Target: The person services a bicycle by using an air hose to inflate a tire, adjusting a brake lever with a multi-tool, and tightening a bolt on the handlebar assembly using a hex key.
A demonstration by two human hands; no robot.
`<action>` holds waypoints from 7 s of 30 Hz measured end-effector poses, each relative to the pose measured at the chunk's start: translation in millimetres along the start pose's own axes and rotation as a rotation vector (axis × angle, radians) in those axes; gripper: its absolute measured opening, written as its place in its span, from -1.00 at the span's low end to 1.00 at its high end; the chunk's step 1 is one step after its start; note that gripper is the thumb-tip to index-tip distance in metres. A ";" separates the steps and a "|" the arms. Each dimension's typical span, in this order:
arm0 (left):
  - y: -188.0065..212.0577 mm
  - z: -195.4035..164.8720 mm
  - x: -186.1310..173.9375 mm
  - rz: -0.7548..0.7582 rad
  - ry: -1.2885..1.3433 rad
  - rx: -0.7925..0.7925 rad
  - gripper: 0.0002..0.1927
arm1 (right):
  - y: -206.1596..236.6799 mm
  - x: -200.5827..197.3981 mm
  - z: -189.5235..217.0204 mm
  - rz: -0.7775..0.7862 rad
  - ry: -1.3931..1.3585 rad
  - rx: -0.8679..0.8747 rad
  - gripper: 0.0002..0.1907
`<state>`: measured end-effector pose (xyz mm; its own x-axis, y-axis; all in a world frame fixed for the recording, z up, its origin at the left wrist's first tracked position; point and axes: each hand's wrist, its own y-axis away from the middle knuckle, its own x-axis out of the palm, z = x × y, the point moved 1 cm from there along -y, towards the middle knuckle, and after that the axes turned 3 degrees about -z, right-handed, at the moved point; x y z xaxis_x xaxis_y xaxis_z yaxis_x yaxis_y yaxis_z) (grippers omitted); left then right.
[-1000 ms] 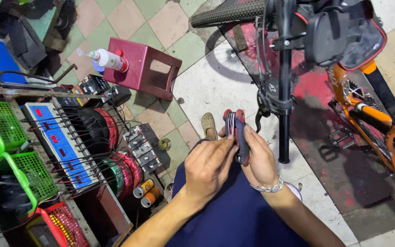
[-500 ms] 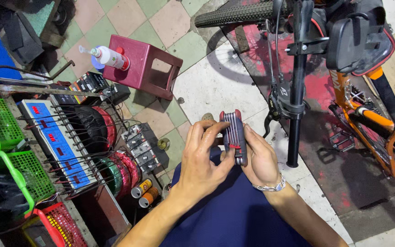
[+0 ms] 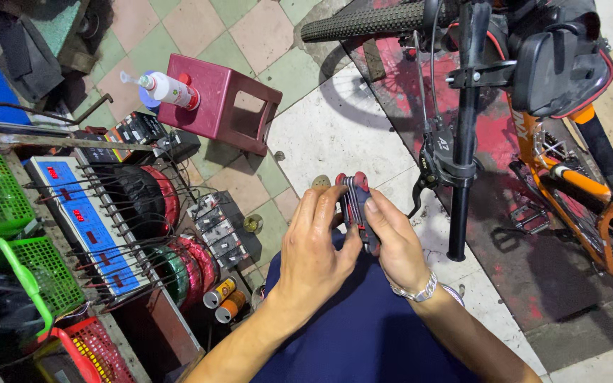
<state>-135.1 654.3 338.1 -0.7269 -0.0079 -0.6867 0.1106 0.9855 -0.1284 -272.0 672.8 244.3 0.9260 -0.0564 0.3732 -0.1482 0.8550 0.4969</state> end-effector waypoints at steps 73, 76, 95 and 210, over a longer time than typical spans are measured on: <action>-2.9 -46.1 -0.2 0.213 -0.154 0.235 -0.58 | 32.8 -38.8 -14.0 0.224 -0.855 0.086 -0.53; 1.9 -40.2 -6.6 0.148 -0.161 0.221 -0.61 | 26.3 -40.7 -18.1 0.047 -0.811 0.134 -0.50; 17.3 13.5 32.1 0.148 0.418 -0.611 -0.65 | 5.7 -42.2 -31.6 -0.162 -0.621 0.009 -0.58; -24.9 -40.5 -1.5 0.311 -0.104 0.604 -0.52 | 19.2 -43.8 -7.2 -0.020 -0.822 0.018 -0.55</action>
<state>-164.3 636.6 371.3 -0.5344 0.2144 -0.8176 0.6842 0.6777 -0.2695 -313.0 695.4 231.9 0.3796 -0.4371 0.8154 -0.1463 0.8419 0.5194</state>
